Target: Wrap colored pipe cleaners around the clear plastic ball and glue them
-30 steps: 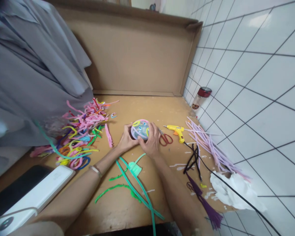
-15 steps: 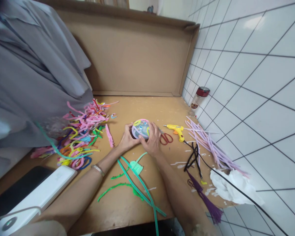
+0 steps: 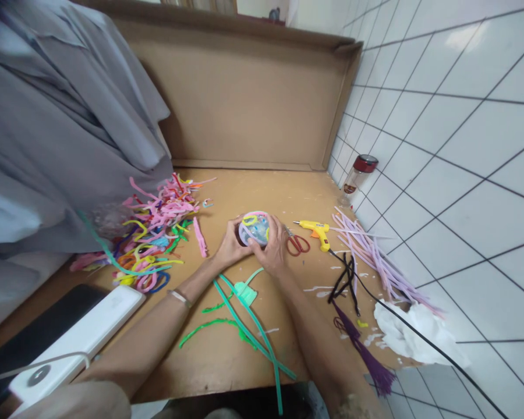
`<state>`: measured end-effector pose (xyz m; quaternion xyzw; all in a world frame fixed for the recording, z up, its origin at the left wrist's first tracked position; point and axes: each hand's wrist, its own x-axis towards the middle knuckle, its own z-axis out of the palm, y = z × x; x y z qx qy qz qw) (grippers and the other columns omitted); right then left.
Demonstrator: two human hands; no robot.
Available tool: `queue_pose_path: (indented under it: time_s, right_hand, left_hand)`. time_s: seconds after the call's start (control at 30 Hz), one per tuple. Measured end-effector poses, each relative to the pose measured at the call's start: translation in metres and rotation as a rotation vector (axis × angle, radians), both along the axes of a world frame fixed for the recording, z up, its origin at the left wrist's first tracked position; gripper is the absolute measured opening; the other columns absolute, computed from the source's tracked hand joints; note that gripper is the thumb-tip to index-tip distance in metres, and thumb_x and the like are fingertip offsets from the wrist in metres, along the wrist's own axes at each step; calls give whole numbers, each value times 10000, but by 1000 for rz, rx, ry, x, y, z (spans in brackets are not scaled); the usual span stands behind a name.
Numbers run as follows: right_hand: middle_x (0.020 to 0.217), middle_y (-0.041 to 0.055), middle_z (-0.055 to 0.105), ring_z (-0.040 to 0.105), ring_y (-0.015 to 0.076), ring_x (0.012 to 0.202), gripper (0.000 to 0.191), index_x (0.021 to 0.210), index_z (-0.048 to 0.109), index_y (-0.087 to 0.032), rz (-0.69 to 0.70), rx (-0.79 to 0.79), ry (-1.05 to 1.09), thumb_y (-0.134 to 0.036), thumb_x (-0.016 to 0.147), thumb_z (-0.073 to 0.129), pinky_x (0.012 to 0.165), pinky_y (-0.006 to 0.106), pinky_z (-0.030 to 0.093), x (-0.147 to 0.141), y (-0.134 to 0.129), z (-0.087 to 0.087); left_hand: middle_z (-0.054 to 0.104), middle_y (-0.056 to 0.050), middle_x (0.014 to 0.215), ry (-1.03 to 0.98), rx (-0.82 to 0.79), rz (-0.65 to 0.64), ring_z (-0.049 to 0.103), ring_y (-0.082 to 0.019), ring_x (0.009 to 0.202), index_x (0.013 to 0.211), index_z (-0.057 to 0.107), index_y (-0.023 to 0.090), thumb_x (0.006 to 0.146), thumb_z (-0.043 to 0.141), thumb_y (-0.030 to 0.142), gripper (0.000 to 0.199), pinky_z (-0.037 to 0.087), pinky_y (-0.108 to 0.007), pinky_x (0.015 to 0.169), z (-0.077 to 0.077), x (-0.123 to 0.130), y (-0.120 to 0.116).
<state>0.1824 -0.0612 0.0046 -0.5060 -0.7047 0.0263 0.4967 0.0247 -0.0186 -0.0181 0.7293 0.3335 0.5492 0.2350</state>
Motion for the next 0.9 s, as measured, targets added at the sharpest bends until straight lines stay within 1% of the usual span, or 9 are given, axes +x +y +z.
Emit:
queue_pose_path:
  time_s: [0.13, 0.27, 0.43, 0.53, 0.63, 0.77, 0.9]
  right_hand:
    - [1472, 201, 486, 465, 310, 1400, 690, 1525, 333, -166, 13, -17, 23, -527, 948, 452, 1155, 536, 406, -1, 1, -1]
    - [1464, 206, 484, 463, 304, 1401, 670, 1514, 344, -162, 11, -6, 43, -531, 961, 427, 1161, 534, 398, -3, 1, -2]
    - [1455, 208, 491, 467, 323, 1393, 665, 1515, 339, -181, -8, 0, 68, -508, 947, 455, 1143, 555, 403, -6, 0, -3]
    - [1447, 210, 498, 477, 319, 1381, 663, 1504, 352, -174, -4, 15, 87, -516, 947, 460, 1146, 549, 403, -7, 1, -3]
    - [1436, 218, 505, 492, 310, 1362, 665, 1491, 371, -153, 5, 41, 104, -529, 951, 461, 1151, 529, 405, -7, 2, -4]
    - [1447, 211, 496, 481, 304, 1371, 671, 1495, 368, -155, 11, 41, 112, -527, 947, 476, 1150, 510, 409, -7, 3, -5]
    - [1466, 202, 481, 464, 313, 1389, 682, 1514, 343, -175, 9, 16, 87, -518, 939, 472, 1147, 521, 405, -6, 4, -5]
  left_hand:
    - [541, -178, 1398, 21, -19, 20, 565, -339, 1334, 1314, 395, 236, 649, 850, 574, 873, 488, -574, 1089, 0, -2, -1]
    - [541, -198, 1412, 29, -41, 30, 558, -353, 1349, 1303, 401, 224, 632, 874, 500, 866, 473, -586, 1105, 3, -3, -3]
    - [535, -173, 1432, 18, -70, 9, 546, -351, 1361, 1309, 412, 273, 617, 880, 524, 873, 467, -612, 1107, 5, -3, -5]
    - [522, -193, 1436, 22, -72, 15, 532, -346, 1373, 1317, 406, 236, 619, 882, 542, 898, 469, -579, 1115, 6, -4, -6]
    - [531, -207, 1420, 30, -56, 26, 549, -343, 1353, 1315, 404, 199, 618, 887, 540, 914, 473, -547, 1116, 5, -4, -5]
    - [521, -198, 1437, 46, 12, 11, 572, -331, 1329, 1336, 381, 222, 669, 862, 521, 875, 499, -553, 1085, -1, -4, -1]
    - [530, -196, 1429, 51, 54, 35, 595, -333, 1301, 1352, 376, 223, 667, 861, 520, 891, 523, -548, 1058, -6, -6, 3]
